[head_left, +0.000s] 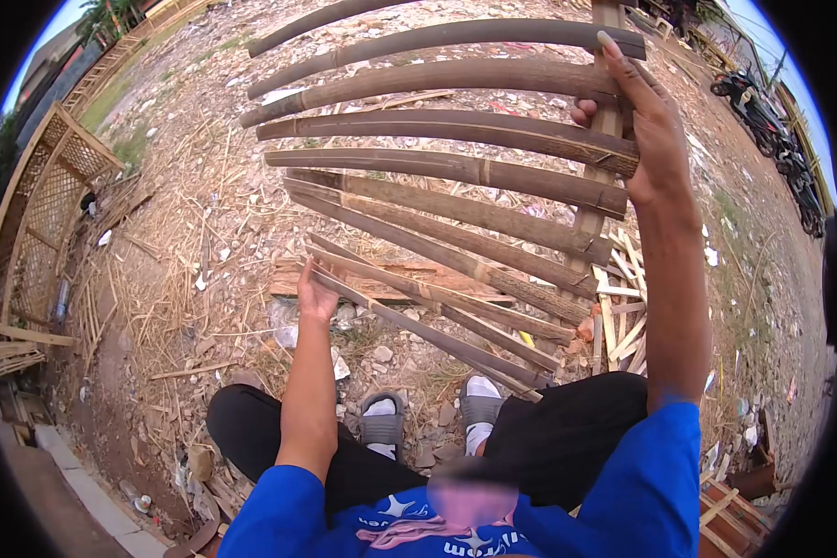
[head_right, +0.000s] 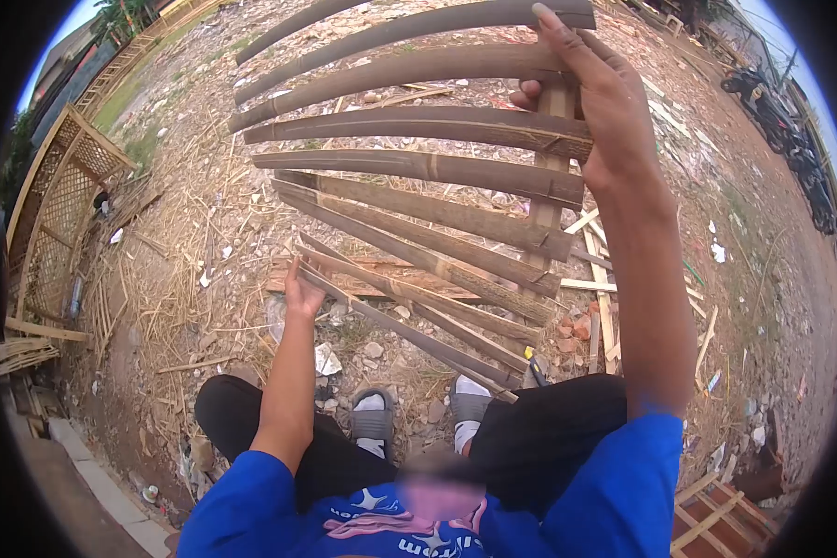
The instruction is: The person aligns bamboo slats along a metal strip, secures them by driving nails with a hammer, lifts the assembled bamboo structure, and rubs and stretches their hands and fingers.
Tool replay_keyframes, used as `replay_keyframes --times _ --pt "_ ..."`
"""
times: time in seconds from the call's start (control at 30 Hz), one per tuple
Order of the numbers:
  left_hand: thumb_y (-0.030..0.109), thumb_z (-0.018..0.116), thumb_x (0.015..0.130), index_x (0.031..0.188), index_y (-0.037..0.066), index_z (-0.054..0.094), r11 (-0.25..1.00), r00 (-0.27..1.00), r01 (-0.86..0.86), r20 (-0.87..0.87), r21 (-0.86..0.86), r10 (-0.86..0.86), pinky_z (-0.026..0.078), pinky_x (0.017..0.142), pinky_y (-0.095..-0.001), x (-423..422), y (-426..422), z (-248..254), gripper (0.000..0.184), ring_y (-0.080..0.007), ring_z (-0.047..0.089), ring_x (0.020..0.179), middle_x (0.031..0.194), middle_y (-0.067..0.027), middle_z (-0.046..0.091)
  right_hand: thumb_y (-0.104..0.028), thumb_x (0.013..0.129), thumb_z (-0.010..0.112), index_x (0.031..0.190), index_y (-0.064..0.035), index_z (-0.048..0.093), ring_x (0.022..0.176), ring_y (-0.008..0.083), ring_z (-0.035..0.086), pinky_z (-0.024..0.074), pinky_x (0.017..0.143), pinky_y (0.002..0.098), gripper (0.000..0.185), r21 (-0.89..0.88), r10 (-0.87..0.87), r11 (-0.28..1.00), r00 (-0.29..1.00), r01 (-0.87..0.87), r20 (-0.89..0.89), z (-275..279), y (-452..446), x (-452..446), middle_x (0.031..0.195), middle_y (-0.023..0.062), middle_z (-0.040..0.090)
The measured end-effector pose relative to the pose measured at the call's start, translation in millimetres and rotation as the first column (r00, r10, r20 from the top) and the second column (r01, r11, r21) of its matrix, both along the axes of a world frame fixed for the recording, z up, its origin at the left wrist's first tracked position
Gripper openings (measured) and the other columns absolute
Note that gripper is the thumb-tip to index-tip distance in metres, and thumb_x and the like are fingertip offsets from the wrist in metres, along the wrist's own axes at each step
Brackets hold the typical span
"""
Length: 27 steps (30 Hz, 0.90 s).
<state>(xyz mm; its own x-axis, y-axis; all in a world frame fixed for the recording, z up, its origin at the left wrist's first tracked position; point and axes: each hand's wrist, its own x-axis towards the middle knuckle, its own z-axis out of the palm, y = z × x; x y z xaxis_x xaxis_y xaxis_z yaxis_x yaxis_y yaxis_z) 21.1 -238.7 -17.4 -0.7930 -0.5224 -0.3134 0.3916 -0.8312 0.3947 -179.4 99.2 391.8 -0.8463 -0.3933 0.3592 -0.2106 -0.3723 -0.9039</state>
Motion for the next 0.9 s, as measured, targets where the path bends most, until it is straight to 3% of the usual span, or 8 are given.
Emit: replay_keyframes --times 0.07,0.13,0.27,0.43,0.57,0.6,0.8,0.9 --pt "0.029 0.059 0.094 0.119 0.011 0.053 0.997 0.999 0.036 -0.014 0.064 -0.035 0.041 0.106 -0.0483 -2.7 9.3 18.9 0.031 -0.0310 0.054 0.116 0.118 -0.0098 0.058 -0.026 0.093 0.068 0.112 -0.0010 0.066 0.067 0.0135 0.062 0.0572 0.063 0.0281 0.031 -0.015 0.052 0.999 0.998 -0.052 -0.038 -0.1 0.5 -2.2 0.083 0.0079 0.063" --pt "0.028 0.058 0.094 0.119 0.009 0.053 0.999 0.993 -0.017 -0.113 0.050 0.023 0.044 0.104 -0.0483 -7.4 7.8 10.2 0.031 -0.0302 0.055 0.114 0.116 -0.0090 0.059 -0.024 0.095 0.064 0.121 0.0006 0.062 0.070 0.0136 0.061 0.0569 0.066 0.0271 0.036 -0.001 0.085 0.996 0.996 -0.086 -0.020 2.6 3.2 -8.4 0.087 0.0083 0.062" --pt "0.026 0.057 0.095 0.115 0.007 0.056 0.993 0.993 -0.083 -0.075 0.086 0.090 0.049 0.098 -0.0453 -11.4 6.5 27.0 0.028 -0.0261 0.057 0.109 0.109 -0.0061 0.060 -0.025 0.096 0.063 0.126 0.0006 0.057 0.071 0.0126 0.060 0.0551 0.065 0.0257 0.040 0.007 0.037 0.999 0.999 -0.038 0.019 0.5 11.1 -24.8 0.089 0.0070 0.062" --pt "0.027 0.058 0.095 0.116 0.007 0.056 0.986 0.986 -0.158 -0.045 0.049 0.160 0.045 0.103 -0.0413 -7.0 -0.2 35.4 0.029 -0.0255 0.057 0.108 0.108 -0.0076 0.057 -0.029 0.094 0.066 0.119 -0.0016 0.060 0.071 0.0120 0.061 0.0542 0.062 0.0243 0.037 0.072 0.012 0.997 1.000 -0.014 0.029 -15.5 10.2 -55.9 0.088 0.0057 0.061" --pt "0.024 0.058 0.096 0.110 0.010 0.059 0.972 0.976 -0.216 0.019 0.088 0.216 0.052 0.094 -0.0375 2.9 -6.8 25.7 0.020 -0.0223 0.062 0.103 0.103 -0.0064 0.063 -0.028 0.095 0.064 0.120 -0.0012 0.058 0.070 0.0121 0.059 0.0533 0.060 0.0237 0.037 0.039 0.035 0.998 0.989 -0.041 0.142 -37.3 -3.1 -65.1 0.085 0.0058 0.060" --pt "0.026 0.066 0.091 0.110 0.010 0.059 0.972 0.975 -0.221 0.041 0.083 0.219 0.050 0.096 -0.0361 6.6 -5.9 23.3 0.026 -0.0203 0.059 0.100 0.102 -0.0034 0.059 -0.027 0.096 0.064 0.119 -0.0008 0.057 0.069 0.0121 0.059 0.0531 0.060 0.0240 0.036 0.021 0.058 0.998 0.988 -0.062 0.144 -45.2 -8.8 -65.6 0.086 0.0061 0.060" --pt "0.027 0.072 0.088 0.112 0.014 0.060 0.967 0.949 -0.249 0.213 0.056 0.232 0.047 0.099 -0.0372 36.8 -22.4 -17.3 0.029 -0.0226 0.057 0.104 0.102 0.0000 0.059 -0.025 0.097 0.061 0.119 -0.0007 0.056 0.069 0.0148 0.062 0.0556 0.061 0.0267 0.033 0.043 0.038 0.998 0.972 -0.049 0.231 -129.7 -19.3 -106.1 0.087 0.0083 0.061" --pt "0.036 0.068 0.090 0.125 0.009 0.053 0.964 0.904 -0.258 0.336 -0.060 0.263 0.043 0.101 -0.0372 52.7 -22.0 -19.3 0.047 -0.0220 0.054 0.112 0.121 -0.0082 0.056 -0.023 0.097 0.060 0.119 0.0006 0.055 0.068 0.0168 0.063 0.0570 0.060 0.0292 0.033 0.032 -0.024 0.999 0.924 0.013 0.382 -203.4 -15.6 -115.0 0.087 0.0097 0.062"
